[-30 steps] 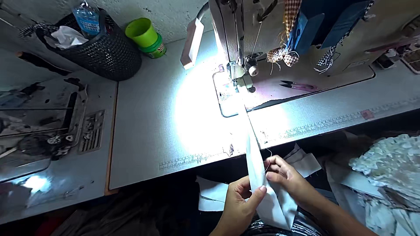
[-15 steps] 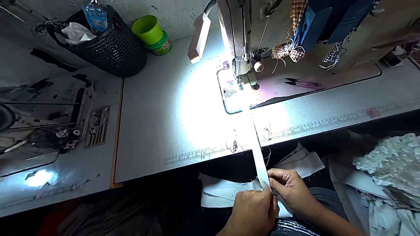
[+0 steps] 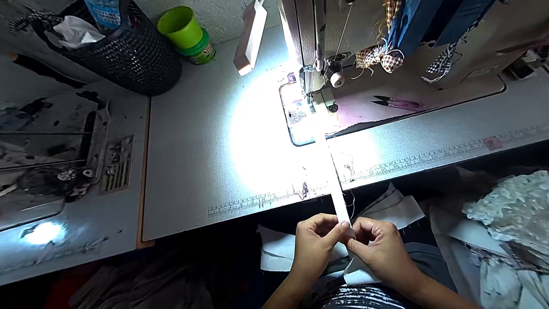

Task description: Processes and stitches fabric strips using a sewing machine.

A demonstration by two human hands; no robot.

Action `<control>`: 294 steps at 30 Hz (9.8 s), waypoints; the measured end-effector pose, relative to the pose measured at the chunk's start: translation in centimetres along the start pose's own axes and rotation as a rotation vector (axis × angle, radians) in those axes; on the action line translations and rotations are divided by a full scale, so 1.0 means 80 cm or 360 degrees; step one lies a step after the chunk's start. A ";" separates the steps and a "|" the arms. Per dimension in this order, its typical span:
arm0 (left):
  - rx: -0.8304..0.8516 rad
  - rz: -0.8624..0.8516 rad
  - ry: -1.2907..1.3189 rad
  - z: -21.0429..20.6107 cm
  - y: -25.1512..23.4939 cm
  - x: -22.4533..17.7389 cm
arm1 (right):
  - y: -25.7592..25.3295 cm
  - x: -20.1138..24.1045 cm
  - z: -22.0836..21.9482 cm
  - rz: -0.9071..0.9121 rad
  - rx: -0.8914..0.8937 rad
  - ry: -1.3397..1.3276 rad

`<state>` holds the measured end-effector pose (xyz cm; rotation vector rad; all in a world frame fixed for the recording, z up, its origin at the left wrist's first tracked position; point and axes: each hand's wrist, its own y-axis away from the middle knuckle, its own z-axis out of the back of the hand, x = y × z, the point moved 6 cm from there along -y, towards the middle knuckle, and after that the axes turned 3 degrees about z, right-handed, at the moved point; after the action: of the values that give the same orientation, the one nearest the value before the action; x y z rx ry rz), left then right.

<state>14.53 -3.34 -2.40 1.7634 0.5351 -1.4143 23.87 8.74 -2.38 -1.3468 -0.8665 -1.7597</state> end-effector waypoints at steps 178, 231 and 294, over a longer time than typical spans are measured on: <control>0.0031 -0.1082 -0.1740 -0.040 0.042 -0.034 | -0.009 -0.033 0.010 -0.0042 0.0399 -0.0679; -0.0115 -0.0985 -0.1273 0.059 -0.265 -0.176 | -0.011 0.016 0.011 0.1352 -0.0082 0.0789; -0.0022 -0.0753 -0.1638 0.066 -0.241 -0.161 | -0.140 0.063 -0.004 0.0900 -0.0452 0.1049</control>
<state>-6.67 5.86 3.33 0.6982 0.3788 -2.3638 13.15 13.19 1.66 -0.9354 0.1239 -1.7187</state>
